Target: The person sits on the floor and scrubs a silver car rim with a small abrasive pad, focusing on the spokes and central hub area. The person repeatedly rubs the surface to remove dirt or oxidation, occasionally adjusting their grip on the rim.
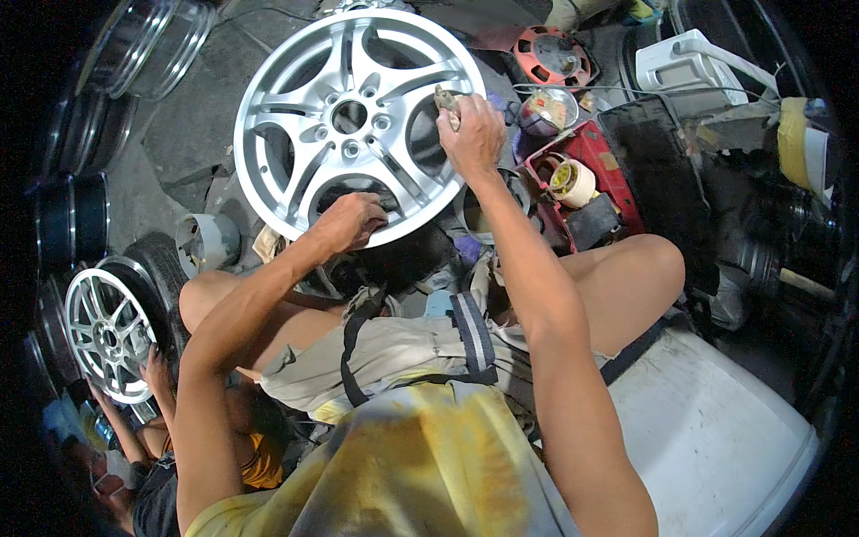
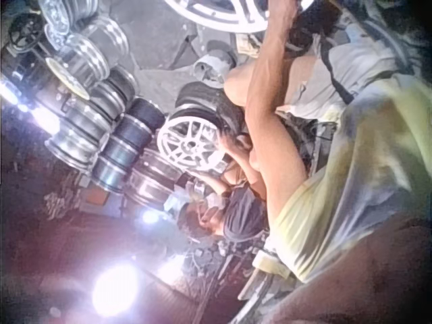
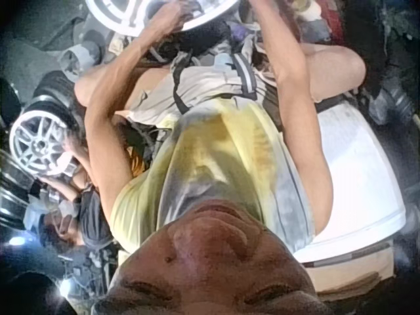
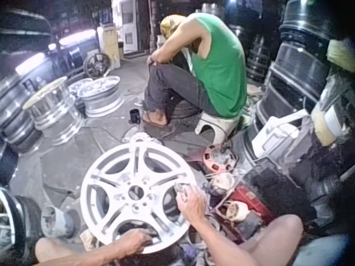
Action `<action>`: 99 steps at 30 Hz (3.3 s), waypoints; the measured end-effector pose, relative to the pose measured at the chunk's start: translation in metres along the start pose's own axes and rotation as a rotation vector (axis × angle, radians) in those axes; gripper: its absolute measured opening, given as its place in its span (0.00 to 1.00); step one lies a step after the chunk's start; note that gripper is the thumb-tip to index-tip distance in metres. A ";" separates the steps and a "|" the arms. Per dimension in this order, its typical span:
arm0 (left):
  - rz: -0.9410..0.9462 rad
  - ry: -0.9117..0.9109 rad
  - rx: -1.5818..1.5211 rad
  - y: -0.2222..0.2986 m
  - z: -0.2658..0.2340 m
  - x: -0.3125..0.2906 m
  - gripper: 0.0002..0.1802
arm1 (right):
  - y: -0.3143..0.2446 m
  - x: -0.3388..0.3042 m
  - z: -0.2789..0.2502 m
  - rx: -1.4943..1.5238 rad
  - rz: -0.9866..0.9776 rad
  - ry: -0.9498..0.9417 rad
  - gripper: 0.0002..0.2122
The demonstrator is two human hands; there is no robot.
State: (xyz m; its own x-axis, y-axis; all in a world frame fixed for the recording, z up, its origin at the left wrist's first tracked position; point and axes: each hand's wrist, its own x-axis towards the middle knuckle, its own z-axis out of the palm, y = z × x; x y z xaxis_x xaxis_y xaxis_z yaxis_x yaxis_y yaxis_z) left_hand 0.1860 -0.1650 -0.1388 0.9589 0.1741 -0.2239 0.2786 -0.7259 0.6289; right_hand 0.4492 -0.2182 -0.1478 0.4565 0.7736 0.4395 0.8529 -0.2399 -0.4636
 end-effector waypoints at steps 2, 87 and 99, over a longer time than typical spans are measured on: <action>0.055 0.078 0.014 0.003 0.000 0.006 0.14 | -0.004 0.001 -0.002 -0.001 0.018 -0.026 0.12; 0.114 0.180 -0.025 0.001 0.012 0.006 0.15 | -0.003 0.000 0.001 -0.029 -0.027 -0.009 0.12; 0.069 0.067 -0.017 0.000 0.005 0.002 0.13 | 0.001 0.001 0.003 -0.002 -0.029 -0.017 0.10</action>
State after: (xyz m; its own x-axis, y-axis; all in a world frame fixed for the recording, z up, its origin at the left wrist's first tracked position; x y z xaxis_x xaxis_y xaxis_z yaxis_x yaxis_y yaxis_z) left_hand 0.1878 -0.1680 -0.1432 0.9771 0.1687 -0.1300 0.2124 -0.7262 0.6539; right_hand 0.4498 -0.2157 -0.1502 0.4276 0.7899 0.4396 0.8662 -0.2189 -0.4493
